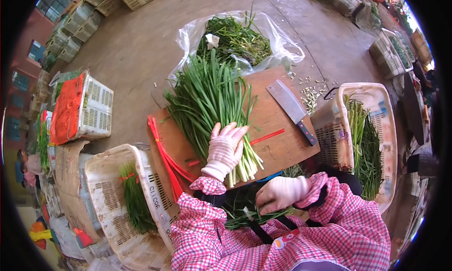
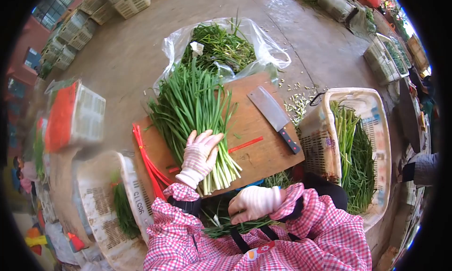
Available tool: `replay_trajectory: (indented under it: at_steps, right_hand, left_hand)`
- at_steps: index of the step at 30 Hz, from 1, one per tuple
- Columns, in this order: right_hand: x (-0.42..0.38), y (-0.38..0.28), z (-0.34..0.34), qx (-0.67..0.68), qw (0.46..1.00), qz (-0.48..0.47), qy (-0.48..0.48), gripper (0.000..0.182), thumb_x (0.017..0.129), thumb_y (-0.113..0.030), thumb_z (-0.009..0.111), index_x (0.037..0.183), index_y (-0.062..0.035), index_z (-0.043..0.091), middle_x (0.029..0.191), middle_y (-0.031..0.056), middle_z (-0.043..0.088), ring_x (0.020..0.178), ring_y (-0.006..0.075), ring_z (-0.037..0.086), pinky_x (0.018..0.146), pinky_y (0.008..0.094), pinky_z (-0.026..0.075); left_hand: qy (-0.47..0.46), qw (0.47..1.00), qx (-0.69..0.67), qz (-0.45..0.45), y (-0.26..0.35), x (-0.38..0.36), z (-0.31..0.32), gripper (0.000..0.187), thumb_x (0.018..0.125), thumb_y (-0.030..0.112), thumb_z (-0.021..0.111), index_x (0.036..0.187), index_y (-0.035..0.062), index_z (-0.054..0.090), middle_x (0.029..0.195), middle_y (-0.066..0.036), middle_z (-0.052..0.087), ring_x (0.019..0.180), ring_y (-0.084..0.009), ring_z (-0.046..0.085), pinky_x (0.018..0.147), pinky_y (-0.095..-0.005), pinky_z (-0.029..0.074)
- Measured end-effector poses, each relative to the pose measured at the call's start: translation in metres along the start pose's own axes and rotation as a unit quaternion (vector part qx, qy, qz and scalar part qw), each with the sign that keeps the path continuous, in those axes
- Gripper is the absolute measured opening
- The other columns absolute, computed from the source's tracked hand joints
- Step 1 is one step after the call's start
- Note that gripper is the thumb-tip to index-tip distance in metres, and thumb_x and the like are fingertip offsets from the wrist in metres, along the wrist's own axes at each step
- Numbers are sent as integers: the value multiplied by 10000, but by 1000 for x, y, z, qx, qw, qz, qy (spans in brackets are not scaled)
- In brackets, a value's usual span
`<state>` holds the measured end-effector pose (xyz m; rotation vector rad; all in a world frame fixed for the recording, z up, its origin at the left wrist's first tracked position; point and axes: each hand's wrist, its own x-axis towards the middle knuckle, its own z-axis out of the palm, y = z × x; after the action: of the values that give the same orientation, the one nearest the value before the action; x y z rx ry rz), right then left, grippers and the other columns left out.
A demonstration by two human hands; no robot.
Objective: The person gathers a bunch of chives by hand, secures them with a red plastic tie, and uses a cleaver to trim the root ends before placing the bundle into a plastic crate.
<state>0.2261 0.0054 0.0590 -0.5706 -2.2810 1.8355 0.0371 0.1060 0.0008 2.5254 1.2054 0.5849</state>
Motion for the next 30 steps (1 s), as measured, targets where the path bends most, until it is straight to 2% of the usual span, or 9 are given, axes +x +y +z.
replay_trajectory:
  at_steps: [3,6,10,12,13,16,17,23,30]
  right_hand:
    - [-9,44,14,-271,944,185,31,173,766,-219,575,850,-75,616,729,160,623,714,357,631,641,447,505]
    - [-20,53,-12,-272,902,319,102,180,797,-247,561,828,-81,624,697,163,624,704,360,632,650,451,508]
    - [-22,77,-24,-258,874,326,253,222,814,-273,563,861,-72,644,727,184,627,741,367,629,683,436,505]
    - [-18,100,-24,-129,842,312,421,239,815,-257,576,931,-63,657,762,202,625,788,350,636,710,422,498]
    - [-16,107,-23,0,833,315,455,268,830,-162,589,1078,-71,640,798,134,651,784,243,644,716,345,492]
    - [-10,116,-23,191,798,234,521,351,848,-76,582,1199,-80,588,846,21,631,778,113,579,718,266,469]
    - [-8,108,-26,235,801,201,513,416,853,-35,582,1265,-81,542,884,-25,592,788,61,515,720,219,444]
    - [-7,109,-33,230,866,74,439,356,842,-19,604,1197,-26,582,922,11,632,845,99,568,752,278,485]
    - [-5,77,-44,190,885,168,391,204,862,-79,632,1064,-57,650,865,14,678,780,87,620,712,246,501]
  left_hand:
    - [-4,1000,-11,-6,0,-3,3,374,832,151,540,1204,168,571,1135,-59,621,1166,-249,506,1068,-494,258]
    - [3,1000,-26,-12,0,-3,1,375,828,131,542,1199,165,581,1124,-76,624,1156,-261,515,1069,-494,263]
    - [17,998,-63,-24,-4,-4,0,374,818,96,548,1185,154,597,1117,-106,628,1131,-273,539,1063,-491,284]
    - [18,996,-83,-33,-5,-4,-1,379,820,84,540,1188,153,595,1125,-106,626,1139,-268,535,1067,-481,283]
    - [16,996,-81,-36,-5,-4,-1,389,815,73,536,1191,151,592,1128,-99,627,1145,-267,533,1068,-474,284]
    - [5,996,-78,-35,-7,-4,0,408,805,62,534,1200,152,586,1134,-100,624,1150,-266,530,1069,-475,282]
    - [6,996,-82,-31,-9,-5,1,436,795,53,525,1215,160,575,1144,-116,615,1143,-276,531,1064,-481,290]
    - [9,1000,-13,1,-12,-11,9,487,767,101,544,1247,176,549,1161,-135,584,1132,-286,523,1055,-508,303]
    - [-44,998,44,-7,-5,-11,13,509,843,158,516,1346,197,444,1233,-83,574,1228,-219,468,1076,-498,246]
